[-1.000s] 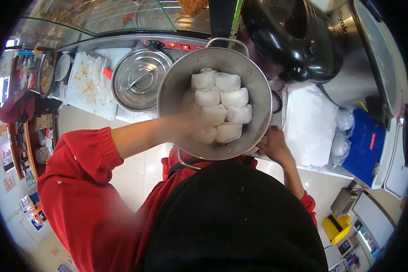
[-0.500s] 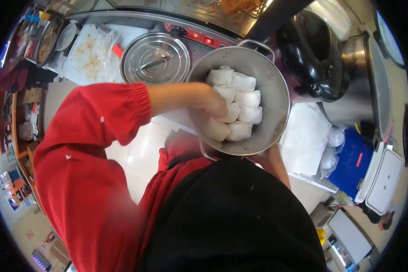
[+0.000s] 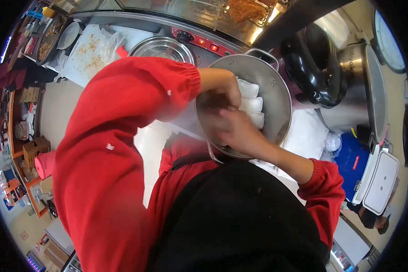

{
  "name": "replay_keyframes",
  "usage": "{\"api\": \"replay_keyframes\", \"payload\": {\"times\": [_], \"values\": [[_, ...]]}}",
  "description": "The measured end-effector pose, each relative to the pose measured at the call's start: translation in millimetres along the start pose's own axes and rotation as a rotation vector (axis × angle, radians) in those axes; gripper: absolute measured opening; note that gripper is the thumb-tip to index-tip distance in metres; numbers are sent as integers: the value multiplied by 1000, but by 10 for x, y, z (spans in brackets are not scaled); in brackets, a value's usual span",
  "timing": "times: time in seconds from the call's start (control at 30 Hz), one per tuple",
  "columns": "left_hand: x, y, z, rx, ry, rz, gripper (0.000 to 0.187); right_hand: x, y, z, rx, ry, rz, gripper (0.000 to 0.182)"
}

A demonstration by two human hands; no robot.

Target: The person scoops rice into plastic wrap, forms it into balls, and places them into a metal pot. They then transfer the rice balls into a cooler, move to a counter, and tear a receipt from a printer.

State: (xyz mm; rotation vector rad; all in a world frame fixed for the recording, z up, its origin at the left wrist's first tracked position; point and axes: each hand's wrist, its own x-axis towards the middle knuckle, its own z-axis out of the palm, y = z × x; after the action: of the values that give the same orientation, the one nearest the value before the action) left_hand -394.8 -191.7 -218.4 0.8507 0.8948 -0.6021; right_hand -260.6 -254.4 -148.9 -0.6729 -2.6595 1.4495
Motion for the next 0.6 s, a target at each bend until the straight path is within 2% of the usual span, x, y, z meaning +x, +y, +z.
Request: {"api": "replay_keyframes", "payload": {"times": [0.07, 0.1, 0.17, 0.2, 0.27, 0.33, 0.4, 0.43, 0.5, 0.53, 0.6], "values": [[-271, 165, 163, 79, 136, -50, 33, 154, 183, 301, -59, -29, 27, 29], [-293, 180, 195, -4, 203, -90, 32, 222, 143, 295, -4, -17, 124, 29], [-358, 163, 264, -7, 321, 19, 34, 351, 78, 231, 110, 12, 325, 31], [-409, 170, 301, -9, 379, 77, 35, 369, 123, 243, 151, 32, 275, 31], [-220, 155, 198, 103, 335, 69, 34, 378, 237, 292, 229, 65, 175, 32], [-158, 171, 153, 108, 221, -28, 34, 356, 191, 234, 124, -63, 137, 32], [-181, 200, 122, 21, 47, -226, 37, 341, 115, 149, 24, -183, 93, 33], [-214, 202, 148, 66, 129, -150, 40, 331, 79, 116, -23, -238, 72, 34], [-307, 173, 221, 158, 295, 7, 46, 295, 48, 141, -99, -164, 23, 37], [-353, 174, 257, 268, 393, 29, 46, 288, 13, 206, -128, -33, -4, 39], [-404, 175, 317, 485, 586, 77, 47, 312, 73, 258, -106, -2, 41, 43]]}}
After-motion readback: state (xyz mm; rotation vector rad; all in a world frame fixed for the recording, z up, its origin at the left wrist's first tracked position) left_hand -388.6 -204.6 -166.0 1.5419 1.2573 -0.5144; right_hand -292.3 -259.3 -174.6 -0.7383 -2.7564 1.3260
